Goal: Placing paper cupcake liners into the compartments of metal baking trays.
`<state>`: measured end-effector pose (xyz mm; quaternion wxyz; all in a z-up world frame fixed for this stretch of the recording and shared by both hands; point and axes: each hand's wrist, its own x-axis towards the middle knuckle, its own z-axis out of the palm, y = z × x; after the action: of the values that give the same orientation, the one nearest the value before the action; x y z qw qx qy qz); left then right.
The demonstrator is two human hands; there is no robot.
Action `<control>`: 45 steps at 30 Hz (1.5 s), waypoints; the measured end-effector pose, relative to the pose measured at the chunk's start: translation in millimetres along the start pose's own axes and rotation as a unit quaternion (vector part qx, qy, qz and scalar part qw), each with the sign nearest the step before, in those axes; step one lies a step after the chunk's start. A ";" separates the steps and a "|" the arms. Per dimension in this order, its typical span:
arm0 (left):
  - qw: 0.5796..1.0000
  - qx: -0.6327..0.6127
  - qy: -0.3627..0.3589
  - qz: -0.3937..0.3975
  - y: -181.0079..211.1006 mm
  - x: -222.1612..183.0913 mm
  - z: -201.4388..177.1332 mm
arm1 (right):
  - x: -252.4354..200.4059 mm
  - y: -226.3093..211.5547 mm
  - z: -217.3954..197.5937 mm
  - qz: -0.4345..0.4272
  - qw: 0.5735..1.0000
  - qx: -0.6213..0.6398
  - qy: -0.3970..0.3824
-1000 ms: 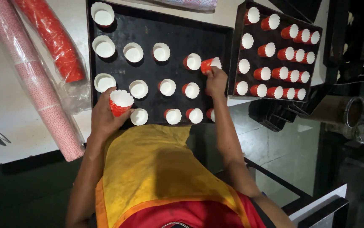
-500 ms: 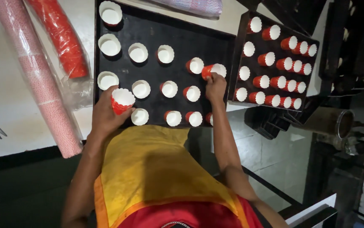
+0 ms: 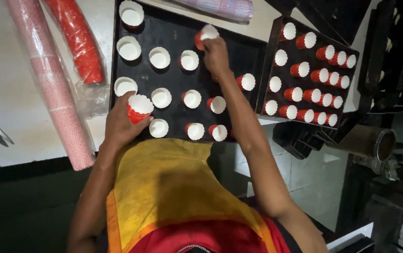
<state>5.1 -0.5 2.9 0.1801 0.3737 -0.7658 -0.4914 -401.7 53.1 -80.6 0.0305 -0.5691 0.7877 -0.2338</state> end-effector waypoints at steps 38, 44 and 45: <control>0.994 -0.012 0.038 -0.097 -18.8 -5.9 -15.5 | -82.0 160.7 -51.0 0.201 0.937 -0.281 -0.054; 0.996 0.017 0.069 -0.062 -19.3 -2.2 -5.9 | -82.3 166.4 -51.1 0.279 0.936 -0.212 -0.039; 0.996 0.031 0.063 -0.050 -16.9 -2.0 -5.1 | -77.3 149.8 -56.1 0.258 0.947 -0.190 0.000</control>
<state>16.3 -6.2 -9.6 0.1919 0.4471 -0.7485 -0.4506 -524.4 178.6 -108.0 -0.0187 -0.3419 0.9374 -0.0636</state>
